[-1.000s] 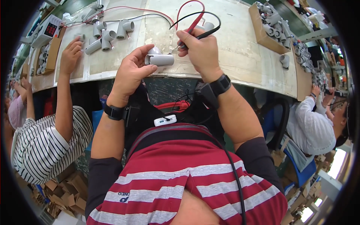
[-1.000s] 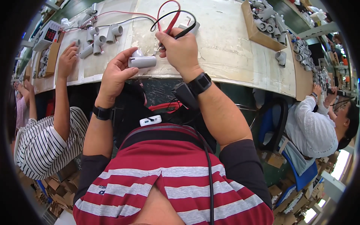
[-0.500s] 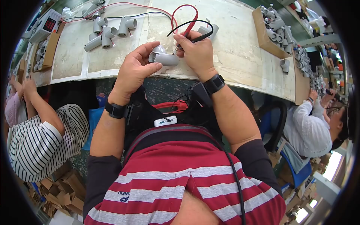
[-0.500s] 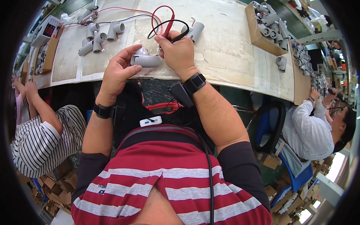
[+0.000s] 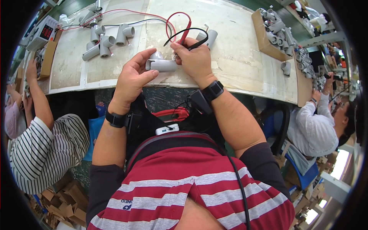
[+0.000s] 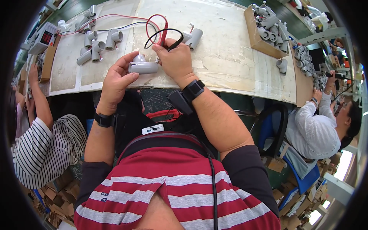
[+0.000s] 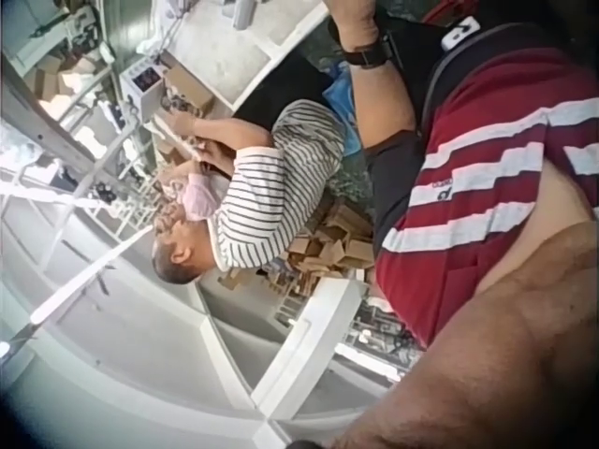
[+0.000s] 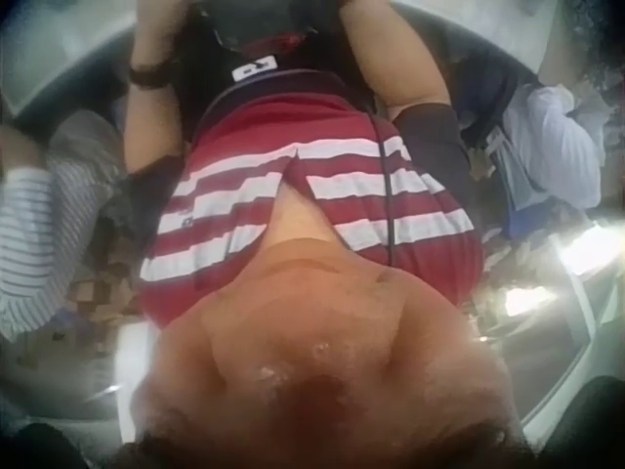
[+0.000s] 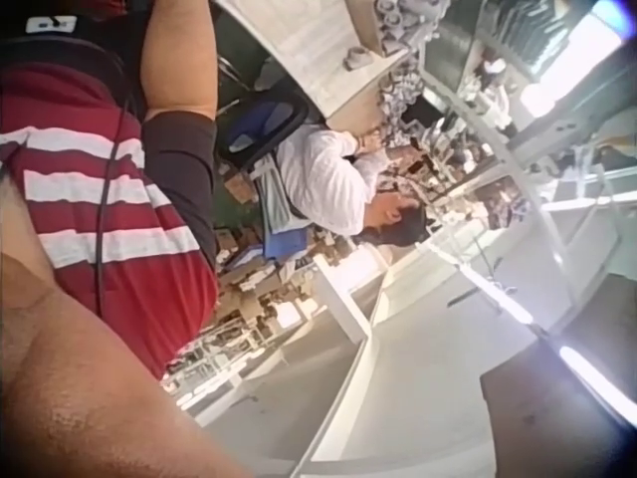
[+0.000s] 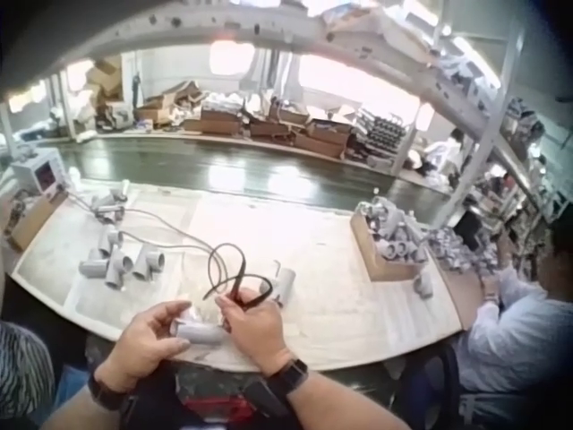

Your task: The person tests electrical components by picking up grey plastic housings, touching their internal wires with multimeter probes, and then placing them back on the workbench. This process is repeated for several components before the person clears the workspace by moving the parts aside.

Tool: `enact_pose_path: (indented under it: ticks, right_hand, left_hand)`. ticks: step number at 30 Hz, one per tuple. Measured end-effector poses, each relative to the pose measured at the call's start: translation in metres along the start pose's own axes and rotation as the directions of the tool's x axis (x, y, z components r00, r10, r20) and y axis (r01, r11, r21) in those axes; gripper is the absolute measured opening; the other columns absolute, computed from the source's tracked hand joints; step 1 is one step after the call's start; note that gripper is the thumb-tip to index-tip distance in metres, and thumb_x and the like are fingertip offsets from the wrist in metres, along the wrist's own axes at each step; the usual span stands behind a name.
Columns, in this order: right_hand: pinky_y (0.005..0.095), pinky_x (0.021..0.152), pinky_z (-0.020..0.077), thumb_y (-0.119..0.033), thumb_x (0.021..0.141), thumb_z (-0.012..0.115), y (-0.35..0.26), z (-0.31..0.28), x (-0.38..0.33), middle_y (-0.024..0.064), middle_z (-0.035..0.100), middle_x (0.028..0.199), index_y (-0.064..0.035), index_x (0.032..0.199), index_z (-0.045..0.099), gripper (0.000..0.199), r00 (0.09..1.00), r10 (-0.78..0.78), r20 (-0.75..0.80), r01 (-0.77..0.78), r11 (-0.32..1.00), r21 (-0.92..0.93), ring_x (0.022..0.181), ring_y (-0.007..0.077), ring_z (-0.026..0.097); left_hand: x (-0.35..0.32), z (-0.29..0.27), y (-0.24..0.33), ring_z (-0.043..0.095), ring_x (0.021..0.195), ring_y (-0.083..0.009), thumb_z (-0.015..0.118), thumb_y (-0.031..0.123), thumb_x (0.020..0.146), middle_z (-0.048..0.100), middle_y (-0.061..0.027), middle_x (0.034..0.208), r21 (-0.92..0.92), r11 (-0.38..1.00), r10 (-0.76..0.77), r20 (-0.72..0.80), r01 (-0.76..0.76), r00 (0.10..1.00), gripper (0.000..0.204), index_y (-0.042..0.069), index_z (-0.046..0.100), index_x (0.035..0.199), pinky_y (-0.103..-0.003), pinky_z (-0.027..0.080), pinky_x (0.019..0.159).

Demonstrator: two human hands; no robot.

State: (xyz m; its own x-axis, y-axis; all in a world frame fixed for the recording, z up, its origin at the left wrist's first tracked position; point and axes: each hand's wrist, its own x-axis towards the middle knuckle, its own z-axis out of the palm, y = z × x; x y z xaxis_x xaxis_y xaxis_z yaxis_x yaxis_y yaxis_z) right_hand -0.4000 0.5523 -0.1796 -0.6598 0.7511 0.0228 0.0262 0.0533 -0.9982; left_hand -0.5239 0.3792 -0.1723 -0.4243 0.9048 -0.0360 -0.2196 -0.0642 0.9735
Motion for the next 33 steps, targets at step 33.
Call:
enact_pose_path:
  ticks: [33]
  right_hand:
    - [0.032,0.061,0.05,-0.011,0.092,0.07,0.006,0.003,0.0,0.0097,0.069,0.072,0.0025,0.089,0.072,0.014,0.989,-0.139,-0.054,0.141,0.989,0.051,0.066,0.0136,0.062]
  left_hand:
    - [0.015,0.035,-0.022,0.046,0.144,-0.0269,0.067,-0.009,0.084,0.046,-0.0136,0.157,0.106,0.947,0.297,0.078,-0.304,0.952,0.066,0.003,0.052,0.147,-0.041,0.034,0.122]
